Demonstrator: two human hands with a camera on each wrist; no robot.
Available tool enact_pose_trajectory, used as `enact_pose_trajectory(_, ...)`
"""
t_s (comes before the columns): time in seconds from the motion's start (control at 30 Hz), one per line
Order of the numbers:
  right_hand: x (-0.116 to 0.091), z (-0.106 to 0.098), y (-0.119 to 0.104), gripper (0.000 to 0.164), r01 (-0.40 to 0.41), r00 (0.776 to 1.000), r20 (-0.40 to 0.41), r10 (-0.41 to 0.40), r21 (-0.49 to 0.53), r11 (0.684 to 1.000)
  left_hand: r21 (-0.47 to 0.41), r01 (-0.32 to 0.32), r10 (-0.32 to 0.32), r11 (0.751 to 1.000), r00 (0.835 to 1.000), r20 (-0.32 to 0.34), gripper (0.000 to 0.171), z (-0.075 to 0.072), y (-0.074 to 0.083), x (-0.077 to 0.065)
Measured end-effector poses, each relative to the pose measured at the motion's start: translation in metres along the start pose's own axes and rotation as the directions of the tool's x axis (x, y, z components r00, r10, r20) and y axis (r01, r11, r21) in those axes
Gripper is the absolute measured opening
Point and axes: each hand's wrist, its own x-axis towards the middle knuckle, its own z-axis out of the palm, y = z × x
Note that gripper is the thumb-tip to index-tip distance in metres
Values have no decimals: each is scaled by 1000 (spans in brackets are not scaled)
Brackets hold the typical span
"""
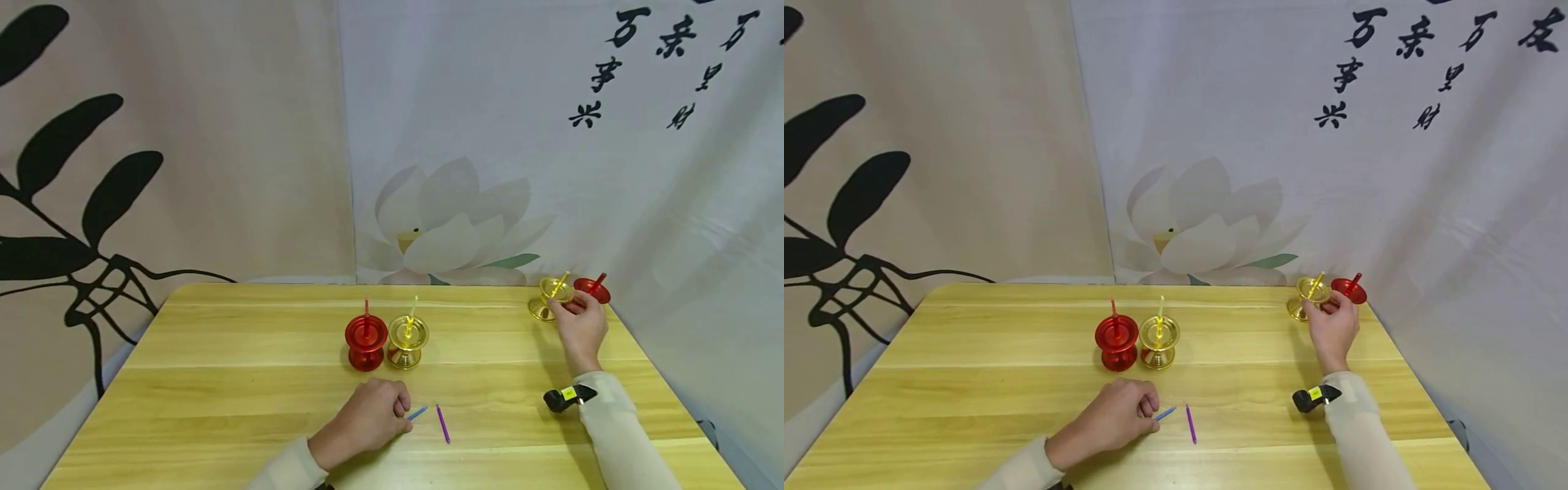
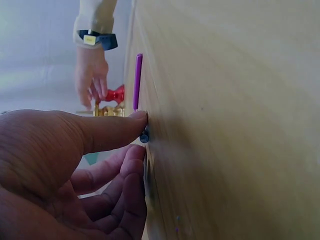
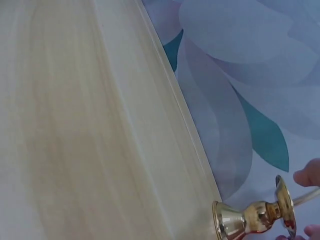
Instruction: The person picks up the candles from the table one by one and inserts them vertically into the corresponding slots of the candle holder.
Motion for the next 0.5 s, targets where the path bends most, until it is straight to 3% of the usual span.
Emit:
enact_pose_trajectory(0.23,10,4,4,73,-127,989,83,122,51,991,-4,-18,18,1000,1000,-1,26,-2,-3,1)
enact_pose_trajectory(0.5,17,9,9,85,-173,976,147,159,91,981,22,-25,25,999,1000,-15,24,1,-2,0)
